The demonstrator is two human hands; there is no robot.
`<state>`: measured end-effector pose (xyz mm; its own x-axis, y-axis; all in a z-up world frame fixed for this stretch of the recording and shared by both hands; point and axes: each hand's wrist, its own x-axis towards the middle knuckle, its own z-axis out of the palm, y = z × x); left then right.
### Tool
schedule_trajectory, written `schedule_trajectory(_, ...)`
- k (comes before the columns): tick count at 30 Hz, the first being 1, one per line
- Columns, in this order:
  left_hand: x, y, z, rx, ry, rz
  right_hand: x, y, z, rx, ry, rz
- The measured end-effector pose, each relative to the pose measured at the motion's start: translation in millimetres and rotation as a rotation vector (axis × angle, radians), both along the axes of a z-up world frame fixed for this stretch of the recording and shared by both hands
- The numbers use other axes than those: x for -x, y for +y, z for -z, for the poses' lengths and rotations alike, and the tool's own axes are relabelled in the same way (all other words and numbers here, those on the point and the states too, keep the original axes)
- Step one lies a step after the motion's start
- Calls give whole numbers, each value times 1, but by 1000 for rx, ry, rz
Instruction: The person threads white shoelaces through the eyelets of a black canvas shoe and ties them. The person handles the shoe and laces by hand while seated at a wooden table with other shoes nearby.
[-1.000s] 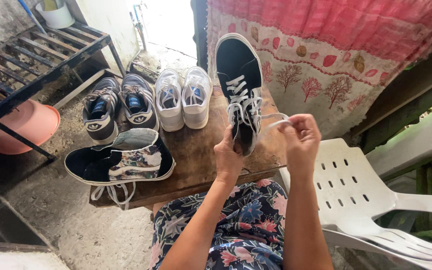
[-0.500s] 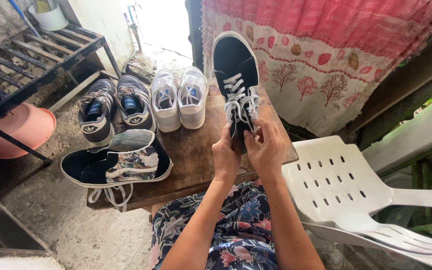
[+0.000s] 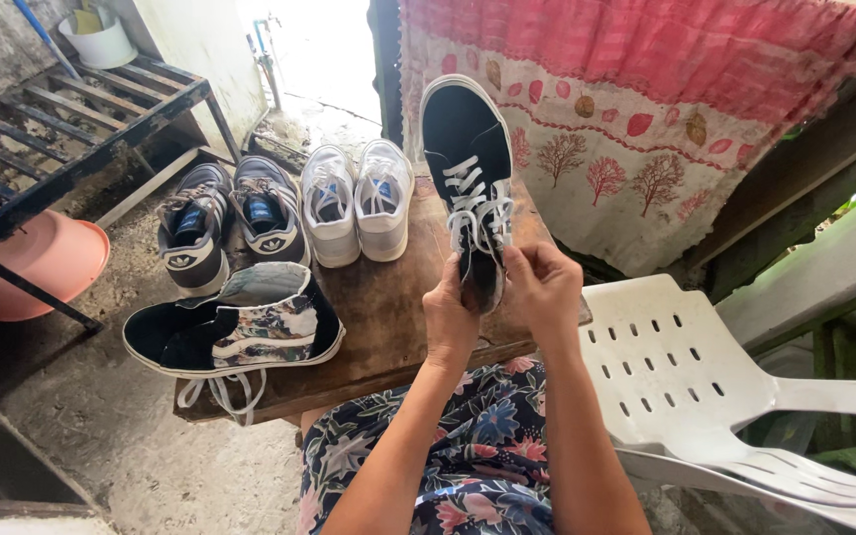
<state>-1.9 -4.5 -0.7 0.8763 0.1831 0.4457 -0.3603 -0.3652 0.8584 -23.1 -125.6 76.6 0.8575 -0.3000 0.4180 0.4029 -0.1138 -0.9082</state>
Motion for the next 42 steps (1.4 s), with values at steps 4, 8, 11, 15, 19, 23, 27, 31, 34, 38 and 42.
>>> schedule_trajectory(4,-1,1,-1,-27,-75,-15,0,-5,-6,-355,-132,71)
schedule_trajectory(8,-1,0,0,-8,-235,-4,11,1,-5,123,-285,478)
schedule_trajectory(11,-1,-4,1,66,-115,50,11,14,4,383,-143,376)
schedule_trajectory(15,2,-4,-7,56,-39,68,0,24,16,611,-138,417)
schedule_trajectory(19,17,6,-34,-80,-91,-1,-8,26,16,591,-140,429)
schedule_trajectory(23,24,2,-66,-258,-385,-177,-8,24,14,603,-110,449)
schedule_trajectory(27,10,-5,-83,-442,-464,-187,-6,24,15,554,-149,414)
schedule_trajectory(31,3,-9,-82,-389,-399,-57,-6,19,16,534,-203,376)
schedule_trajectory(34,1,-9,-78,-347,-416,49,-11,11,18,522,-187,353)
schedule_trajectory(38,-6,0,-74,-195,-386,201,-18,8,22,535,-97,387)
schedule_trajectory(42,-12,10,-68,42,-205,274,-21,6,21,523,-78,421)
